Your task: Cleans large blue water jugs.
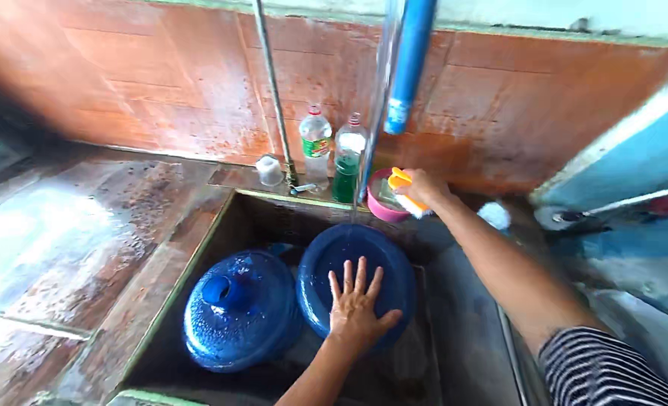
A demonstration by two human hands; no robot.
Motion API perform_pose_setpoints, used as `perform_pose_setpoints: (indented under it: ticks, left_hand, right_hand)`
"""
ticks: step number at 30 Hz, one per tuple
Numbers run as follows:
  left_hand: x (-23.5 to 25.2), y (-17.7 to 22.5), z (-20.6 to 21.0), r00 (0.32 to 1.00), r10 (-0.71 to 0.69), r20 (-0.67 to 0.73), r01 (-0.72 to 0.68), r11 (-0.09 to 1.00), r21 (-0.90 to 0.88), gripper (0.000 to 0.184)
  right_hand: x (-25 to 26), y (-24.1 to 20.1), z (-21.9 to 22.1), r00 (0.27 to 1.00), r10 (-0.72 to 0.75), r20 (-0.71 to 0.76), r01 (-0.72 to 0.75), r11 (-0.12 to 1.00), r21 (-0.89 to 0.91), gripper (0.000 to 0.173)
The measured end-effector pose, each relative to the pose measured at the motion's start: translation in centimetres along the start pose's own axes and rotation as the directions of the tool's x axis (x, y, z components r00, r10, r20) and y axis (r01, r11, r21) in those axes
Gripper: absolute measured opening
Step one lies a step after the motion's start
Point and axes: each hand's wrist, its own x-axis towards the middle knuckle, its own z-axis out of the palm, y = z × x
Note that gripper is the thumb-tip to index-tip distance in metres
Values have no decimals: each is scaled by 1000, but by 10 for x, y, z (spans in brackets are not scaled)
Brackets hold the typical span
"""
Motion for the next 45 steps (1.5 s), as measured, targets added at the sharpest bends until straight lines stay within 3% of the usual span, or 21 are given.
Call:
perform_pose_setpoints:
  ticks: [5,8,12,14,17,19,20,21,22,23,25,27,30,32,34,36,39,41,43,45]
  left_hand:
    - [-3,-5,7,996,12,-85,-13,1000,-10,83]
    - [-4,-4,12,992,19,-124,-21,1000,-15,82]
    - [-3,0,10,997,-4,-83,3,1000,-20,82]
    - [-2,3,6,1000,-14,-26,14,1000,-20,83]
    - [8,8,-3,1000,15,15,-14,995,-94,72]
    - [6,6,-6,982,-31,-184,-11,975,-224,57]
    - [1,0,-6,941,-115,-317,25,961,-274,59]
    - [-5,-13,-7,889,-234,-393,90,932,-351,69]
    - [-9,-29,-11,860,-374,-347,184,862,-472,85]
    - [-10,-42,-16,843,-498,-203,281,729,-624,99]
    - [-5,-49,-13,824,-567,-3,358,524,-773,108]
    - [-2,-33,-7,847,-531,35,351,509,-786,109]
    - [-8,-31,-1,903,-429,-3,274,582,-766,110]
    - [-20,-50,5,934,-356,19,237,579,-780,109]
    - [-23,-61,2,933,-355,57,258,551,-794,105]
    - [-17,-53,-3,944,-316,96,273,584,-765,103]
    - [-3,-55,-9,974,-206,89,204,649,-733,100]
    - [-3,-77,-8,984,-147,103,175,657,-733,101]
    - [-7,-85,-13,977,-170,132,210,632,-746,101]
    - [-5,-80,-16,976,-149,156,216,651,-728,101]
  right_hand:
    - [71,-7,49,993,82,87,-84,996,27,52]
    - [80,6,53,990,83,113,-88,995,42,50]
    - [78,18,57,998,63,27,-66,990,125,50]
    - [49,15,44,996,36,-78,-20,981,195,56]
    - [-38,-10,25,956,-155,-248,223,936,274,60]
    - [-100,-21,37,953,-252,-168,290,919,266,63]
    - [-123,-19,49,963,-250,-98,266,939,216,64]
    - [-140,-15,59,979,-201,-24,202,968,149,65]
    - [-149,-11,64,992,-125,10,123,988,92,66]
    - [-150,-9,64,999,-50,2,49,996,74,65]
    - [-139,-12,61,995,84,-45,-78,990,121,61]
    - [-129,-40,69,985,164,-53,-152,973,171,62]
    - [-149,-91,88,999,-24,-24,26,993,117,64]
    - [-156,-64,94,995,-48,-91,58,992,112,60]
    - [-153,-31,83,981,139,-139,-123,986,115,59]
    - [-159,-43,77,961,249,-121,-237,965,109,62]
    - [-176,-92,92,996,84,-34,-81,993,83,66]
    - [-171,-71,94,996,71,-50,-65,992,112,62]
    - [-158,-40,79,966,244,-85,-232,964,129,61]
    - [-164,-48,75,941,331,-77,-319,939,131,63]
